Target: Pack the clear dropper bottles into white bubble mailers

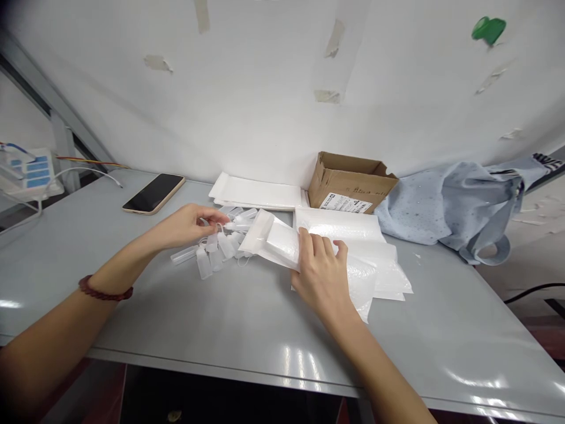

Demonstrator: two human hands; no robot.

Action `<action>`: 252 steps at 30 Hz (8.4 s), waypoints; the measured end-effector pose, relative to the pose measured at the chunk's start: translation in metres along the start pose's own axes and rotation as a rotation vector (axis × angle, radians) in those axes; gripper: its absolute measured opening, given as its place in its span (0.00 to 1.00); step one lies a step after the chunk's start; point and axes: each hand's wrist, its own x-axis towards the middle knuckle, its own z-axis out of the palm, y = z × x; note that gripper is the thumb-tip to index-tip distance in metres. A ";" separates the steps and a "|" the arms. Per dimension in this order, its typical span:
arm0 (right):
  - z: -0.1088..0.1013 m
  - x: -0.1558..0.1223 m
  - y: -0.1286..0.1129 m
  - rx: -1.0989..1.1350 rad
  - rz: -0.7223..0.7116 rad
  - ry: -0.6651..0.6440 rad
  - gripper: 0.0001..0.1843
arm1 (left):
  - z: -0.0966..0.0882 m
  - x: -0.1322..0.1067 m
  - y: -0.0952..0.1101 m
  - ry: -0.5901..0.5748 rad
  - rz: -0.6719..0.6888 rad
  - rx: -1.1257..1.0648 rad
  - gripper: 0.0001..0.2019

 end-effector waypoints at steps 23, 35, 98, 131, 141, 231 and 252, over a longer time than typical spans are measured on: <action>0.000 0.001 -0.001 -0.010 0.004 -0.002 0.24 | 0.026 0.006 0.005 0.088 0.109 0.225 0.10; 0.000 0.000 -0.001 -0.027 -0.004 -0.001 0.25 | 0.006 -0.003 0.018 0.169 0.045 -0.647 0.17; -0.011 0.001 0.001 -0.129 0.131 -0.059 0.27 | -0.002 -0.018 0.010 0.085 0.145 0.227 0.11; -0.006 -0.003 -0.015 -0.067 0.060 -0.090 0.29 | 0.048 -0.030 0.044 0.304 0.168 -0.266 0.09; -0.007 -0.004 -0.021 -0.042 0.020 -0.072 0.30 | 0.058 -0.032 0.051 0.059 0.440 -0.297 0.10; -0.002 -0.006 -0.021 0.162 -0.214 0.456 0.21 | 0.080 -0.020 0.055 0.521 1.016 0.656 0.10; 0.030 0.006 0.051 0.001 0.404 -0.063 0.22 | 0.102 0.095 0.107 -0.210 -0.060 -0.468 0.15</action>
